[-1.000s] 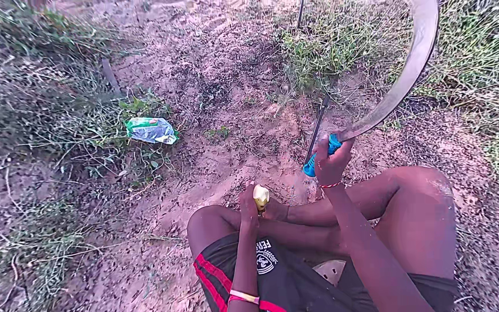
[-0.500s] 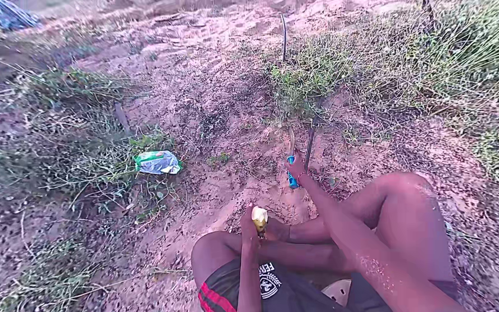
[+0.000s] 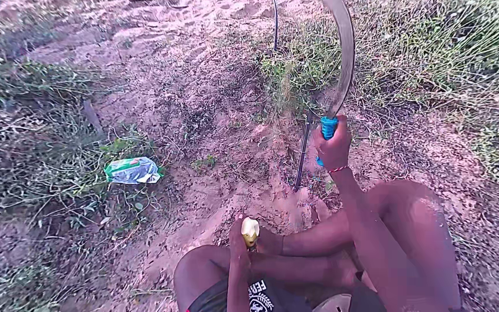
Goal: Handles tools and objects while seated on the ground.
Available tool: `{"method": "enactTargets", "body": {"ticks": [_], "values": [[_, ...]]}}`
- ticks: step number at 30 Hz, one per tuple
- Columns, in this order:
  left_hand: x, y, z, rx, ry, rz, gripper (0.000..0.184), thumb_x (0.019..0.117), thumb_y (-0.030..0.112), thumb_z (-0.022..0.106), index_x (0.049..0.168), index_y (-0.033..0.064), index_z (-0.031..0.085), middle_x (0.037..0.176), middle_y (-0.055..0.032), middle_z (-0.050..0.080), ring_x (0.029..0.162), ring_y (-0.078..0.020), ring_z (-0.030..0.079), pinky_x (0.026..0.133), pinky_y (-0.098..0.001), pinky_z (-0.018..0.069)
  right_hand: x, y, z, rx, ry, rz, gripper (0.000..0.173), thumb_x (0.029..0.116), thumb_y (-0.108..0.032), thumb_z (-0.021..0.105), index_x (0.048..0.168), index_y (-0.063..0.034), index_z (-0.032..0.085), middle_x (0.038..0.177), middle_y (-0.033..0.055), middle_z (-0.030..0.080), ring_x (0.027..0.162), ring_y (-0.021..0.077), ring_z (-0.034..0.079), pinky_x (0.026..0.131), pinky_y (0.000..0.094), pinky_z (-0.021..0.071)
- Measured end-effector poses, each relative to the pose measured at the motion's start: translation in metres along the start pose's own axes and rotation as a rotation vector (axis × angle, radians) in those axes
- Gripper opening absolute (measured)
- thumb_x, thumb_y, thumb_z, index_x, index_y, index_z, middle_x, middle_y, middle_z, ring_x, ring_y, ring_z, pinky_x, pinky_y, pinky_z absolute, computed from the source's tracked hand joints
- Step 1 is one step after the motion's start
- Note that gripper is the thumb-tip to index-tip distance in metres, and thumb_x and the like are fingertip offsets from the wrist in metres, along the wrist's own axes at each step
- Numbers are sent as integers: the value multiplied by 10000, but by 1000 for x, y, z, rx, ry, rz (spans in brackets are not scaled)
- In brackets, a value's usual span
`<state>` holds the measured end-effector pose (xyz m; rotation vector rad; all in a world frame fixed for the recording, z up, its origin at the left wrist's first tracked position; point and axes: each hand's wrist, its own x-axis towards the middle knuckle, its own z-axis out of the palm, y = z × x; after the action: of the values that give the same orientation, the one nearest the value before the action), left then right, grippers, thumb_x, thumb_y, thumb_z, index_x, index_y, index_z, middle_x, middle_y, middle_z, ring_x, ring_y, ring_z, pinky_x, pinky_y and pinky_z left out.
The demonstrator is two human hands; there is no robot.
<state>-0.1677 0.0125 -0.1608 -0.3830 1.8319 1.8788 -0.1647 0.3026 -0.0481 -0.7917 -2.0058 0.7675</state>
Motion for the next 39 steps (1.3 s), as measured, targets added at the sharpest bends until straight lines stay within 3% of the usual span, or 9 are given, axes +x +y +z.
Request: {"method": "enactTargets", "body": {"ticks": [4,7,10,12,17,22,27,32,39], "values": [[1,1,1,18,2,-9,429,1086,306,312,993,49,643,745,-35,655,607,-100,633,531,-257,533,132,-24,28,245,281,-273,567,960,-145,582,1399,155,385,868,141,660,696,167,686,674,354,600],[4,4,3,10,23,-6,443,1092,309,309,980,45,647,715,-38,654,559,-91,619,483,-239,511,159,11,81,94,198,-70,655,996,-168,591,1471,178,303,1014,242,687,884,273,712,849,398,572],[2,8,3,15,56,-40,449,1100,314,308,984,32,637,719,-46,630,566,-98,600,501,-246,501,108,86,116,-388,-638,351,574,1014,-197,590,1417,165,400,1316,337,596,1244,443,611,1044,587,478],[1,7,5,-8,71,-55,453,1106,316,302,941,45,625,674,-36,623,519,-89,585,455,-229,481,56,107,122,-550,-957,476,448,982,-164,640,1327,108,553,1340,312,596,1258,432,603,1020,599,489],[6,13,8,-64,72,-44,447,1108,287,289,892,66,613,635,-22,618,484,-73,575,433,-211,472,-11,91,81,-477,-934,633,588,1016,-212,581,1475,91,371,1371,284,580,1268,379,610,1052,523,486],[3,18,13,-51,80,-104,461,1116,318,283,913,59,606,635,-28,618,462,-78,563,399,-211,448,-45,82,30,-346,-921,702,500,1027,-216,595,1390,105,474,1295,293,607,1192,370,637,1025,495,494],[2,15,11,-51,71,-96,454,1116,336,294,958,61,620,665,-40,629,477,-87,570,400,-218,445,-71,42,32,-402,-955,707,569,998,-198,607,1448,79,397,1329,271,598,1227,367,630,1019,504,506],[1,14,10,-53,75,-62,454,1115,328,291,922,65,607,648,-36,622,463,-87,564,392,-224,448,-118,2,21,-592,-1141,515,637,1002,-155,561,1527,65,276,1270,252,643,1191,369,661,992,494,526],[-6,11,4,-31,69,-2,443,1116,327,312,967,42,617,684,-41,618,517,-94,582,441,-234,472,-162,-26,29,-508,-1297,176,516,1035,-118,497,1501,55,355,1259,278,636,1130,425,668,927,547,528]]}}
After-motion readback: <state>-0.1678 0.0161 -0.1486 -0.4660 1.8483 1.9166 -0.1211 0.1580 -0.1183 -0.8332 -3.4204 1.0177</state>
